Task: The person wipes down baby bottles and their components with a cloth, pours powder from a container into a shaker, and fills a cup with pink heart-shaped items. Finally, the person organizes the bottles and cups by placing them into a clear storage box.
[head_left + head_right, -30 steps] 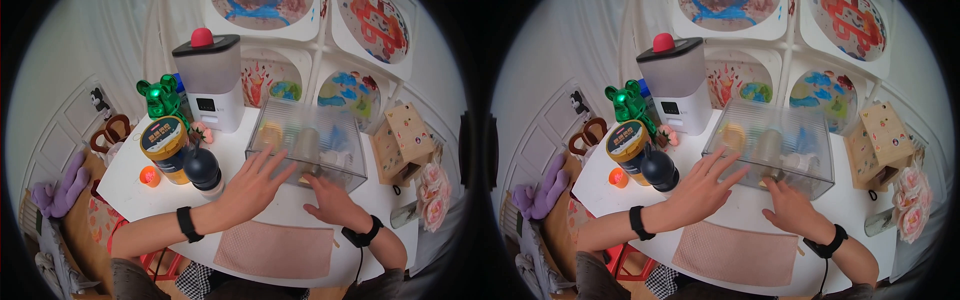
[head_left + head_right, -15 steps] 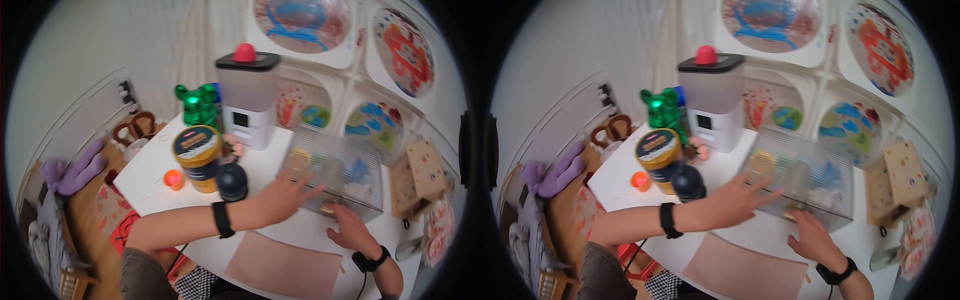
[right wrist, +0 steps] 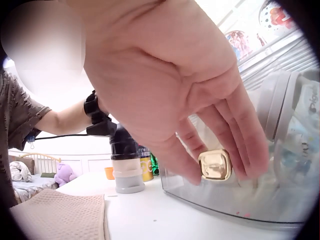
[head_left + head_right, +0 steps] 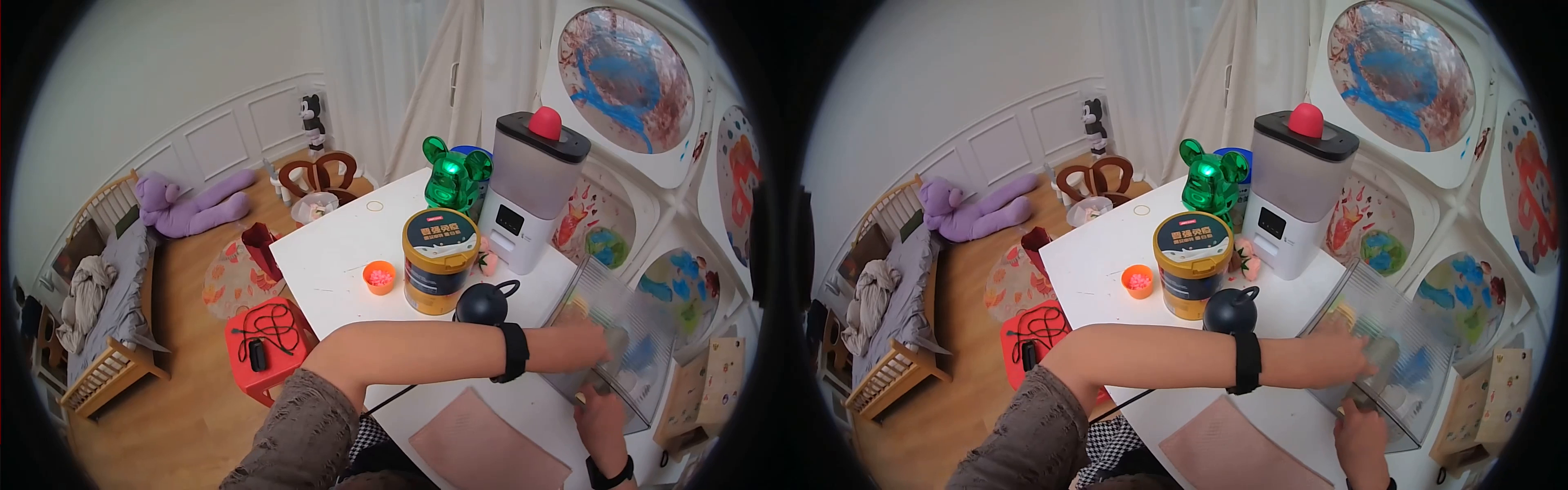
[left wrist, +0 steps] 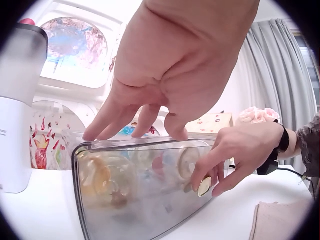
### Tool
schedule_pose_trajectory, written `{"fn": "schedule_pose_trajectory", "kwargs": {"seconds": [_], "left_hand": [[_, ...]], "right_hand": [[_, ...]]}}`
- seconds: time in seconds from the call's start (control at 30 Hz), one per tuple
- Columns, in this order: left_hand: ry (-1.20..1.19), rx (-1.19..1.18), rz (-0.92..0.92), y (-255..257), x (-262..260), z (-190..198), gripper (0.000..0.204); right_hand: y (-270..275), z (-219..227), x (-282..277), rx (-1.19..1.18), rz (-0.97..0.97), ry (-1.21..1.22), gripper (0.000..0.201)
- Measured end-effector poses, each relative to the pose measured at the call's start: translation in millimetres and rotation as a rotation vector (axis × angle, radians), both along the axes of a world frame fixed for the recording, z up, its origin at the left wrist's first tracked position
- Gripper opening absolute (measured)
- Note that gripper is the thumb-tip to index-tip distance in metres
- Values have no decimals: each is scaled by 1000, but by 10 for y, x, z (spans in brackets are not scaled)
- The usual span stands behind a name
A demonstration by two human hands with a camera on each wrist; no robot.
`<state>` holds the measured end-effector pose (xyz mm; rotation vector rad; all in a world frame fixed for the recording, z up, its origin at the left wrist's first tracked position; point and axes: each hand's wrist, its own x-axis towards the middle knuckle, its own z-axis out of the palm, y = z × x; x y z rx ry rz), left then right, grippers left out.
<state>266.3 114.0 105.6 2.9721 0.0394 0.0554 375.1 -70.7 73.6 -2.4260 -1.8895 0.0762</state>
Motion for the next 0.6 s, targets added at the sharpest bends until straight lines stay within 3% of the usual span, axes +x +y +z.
{"fn": "schedule_pose_trajectory", "kwargs": {"seconds": [0.2,0.27,0.3,0.37,0.6], "left_hand": [[-66,2,-51,17,30,-126,48],[-255,128,-85,26,12,-167,38],[-254,126,-96,21,15,-181,38],[-60,132,15,-30,-26,-99,60],[-123,117,-77,-30,-102,-139,63]], "right_hand": [[-42,-293,32,79,-28,-85,28],[-61,-303,-9,89,-39,-90,29],[-57,-295,-27,99,-31,-97,31],[-84,-271,-43,133,-3,-99,32],[-177,-206,-140,187,73,-100,32]]}}
